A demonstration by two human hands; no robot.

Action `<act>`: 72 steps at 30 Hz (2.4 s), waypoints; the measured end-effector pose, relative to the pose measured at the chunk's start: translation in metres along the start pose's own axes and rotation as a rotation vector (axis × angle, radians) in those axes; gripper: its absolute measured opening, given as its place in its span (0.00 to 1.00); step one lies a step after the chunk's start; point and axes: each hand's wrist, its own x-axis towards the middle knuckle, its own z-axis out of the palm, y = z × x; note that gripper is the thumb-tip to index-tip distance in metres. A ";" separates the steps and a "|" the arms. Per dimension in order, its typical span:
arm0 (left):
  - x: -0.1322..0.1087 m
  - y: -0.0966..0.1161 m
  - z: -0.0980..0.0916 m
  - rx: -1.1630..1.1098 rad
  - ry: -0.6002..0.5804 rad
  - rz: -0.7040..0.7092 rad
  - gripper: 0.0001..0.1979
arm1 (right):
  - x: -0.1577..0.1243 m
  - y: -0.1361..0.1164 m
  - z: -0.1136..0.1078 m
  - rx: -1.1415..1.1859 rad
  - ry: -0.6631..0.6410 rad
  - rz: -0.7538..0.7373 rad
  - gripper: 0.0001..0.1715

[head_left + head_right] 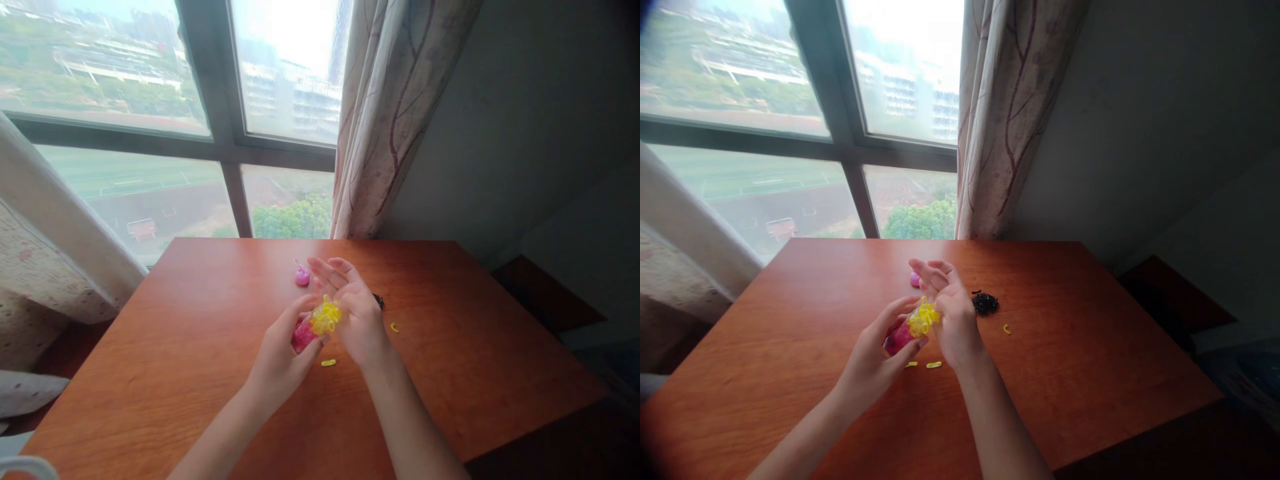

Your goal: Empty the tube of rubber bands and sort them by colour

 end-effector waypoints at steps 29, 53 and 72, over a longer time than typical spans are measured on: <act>0.002 -0.004 -0.003 0.146 0.096 0.119 0.25 | 0.013 -0.022 -0.019 -0.546 -0.198 0.383 0.18; 0.003 0.000 -0.003 -0.058 0.060 -0.001 0.24 | 0.005 -0.035 -0.038 -0.496 -0.116 0.303 0.10; 0.009 0.002 -0.016 -0.098 0.182 0.021 0.23 | -0.054 0.030 -0.014 -1.881 -0.536 0.176 0.09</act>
